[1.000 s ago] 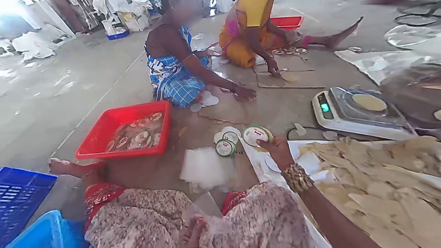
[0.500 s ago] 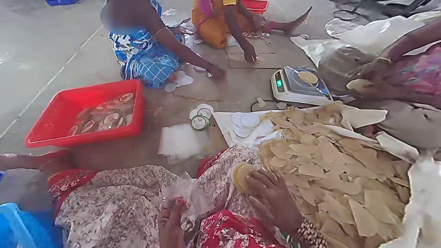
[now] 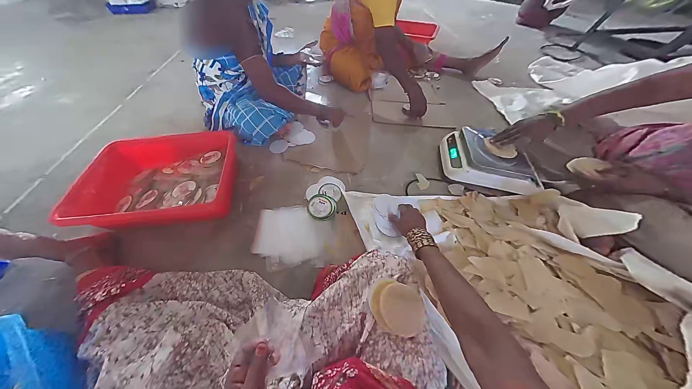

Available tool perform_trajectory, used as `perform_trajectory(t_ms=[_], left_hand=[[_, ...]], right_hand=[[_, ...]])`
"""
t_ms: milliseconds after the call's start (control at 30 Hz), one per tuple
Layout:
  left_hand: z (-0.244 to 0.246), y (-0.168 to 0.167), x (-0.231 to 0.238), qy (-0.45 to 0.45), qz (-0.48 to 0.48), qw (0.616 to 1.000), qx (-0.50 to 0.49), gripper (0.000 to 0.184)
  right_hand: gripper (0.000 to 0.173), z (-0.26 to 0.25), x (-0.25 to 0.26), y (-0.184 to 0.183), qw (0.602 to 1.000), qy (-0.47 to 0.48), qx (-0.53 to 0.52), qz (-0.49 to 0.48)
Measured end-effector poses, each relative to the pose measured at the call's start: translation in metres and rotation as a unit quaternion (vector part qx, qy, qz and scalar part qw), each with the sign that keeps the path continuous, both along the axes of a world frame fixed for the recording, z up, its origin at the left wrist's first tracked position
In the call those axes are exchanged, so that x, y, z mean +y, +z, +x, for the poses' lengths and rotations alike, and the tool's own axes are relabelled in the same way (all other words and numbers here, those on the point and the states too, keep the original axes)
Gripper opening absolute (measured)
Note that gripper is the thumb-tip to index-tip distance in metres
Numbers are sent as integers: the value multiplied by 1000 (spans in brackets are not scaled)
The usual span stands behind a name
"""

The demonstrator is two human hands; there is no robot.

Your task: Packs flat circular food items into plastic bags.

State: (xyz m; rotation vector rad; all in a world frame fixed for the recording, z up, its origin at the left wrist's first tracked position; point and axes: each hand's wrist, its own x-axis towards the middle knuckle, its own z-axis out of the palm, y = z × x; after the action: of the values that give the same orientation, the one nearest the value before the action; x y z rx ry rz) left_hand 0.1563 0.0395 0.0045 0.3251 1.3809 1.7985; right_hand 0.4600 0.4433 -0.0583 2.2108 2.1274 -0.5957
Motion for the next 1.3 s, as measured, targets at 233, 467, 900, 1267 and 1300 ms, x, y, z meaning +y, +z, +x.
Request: perform_trajectory(t_ms=[233,467,900,1267,1300], left_hand=[[-1,-2,9,-10,-14,1000,3,23],[7,-3,15,-47,-12,999,5,22],[-1,2,1,7,3,1000,-18,28],[11,5,2,-9,24,1000,-6,21],[11,6,2,-7,29,1000,-7,21]], right_hand=[[41,20,5,10,998,9,53,18],[32,46,-2,9,986,-58,148,38],[18,15,-111,71,891,-19,337,302],[29,27,-207,67,873,57,475,97],[24,23,-202,70,880,25,465,89]])
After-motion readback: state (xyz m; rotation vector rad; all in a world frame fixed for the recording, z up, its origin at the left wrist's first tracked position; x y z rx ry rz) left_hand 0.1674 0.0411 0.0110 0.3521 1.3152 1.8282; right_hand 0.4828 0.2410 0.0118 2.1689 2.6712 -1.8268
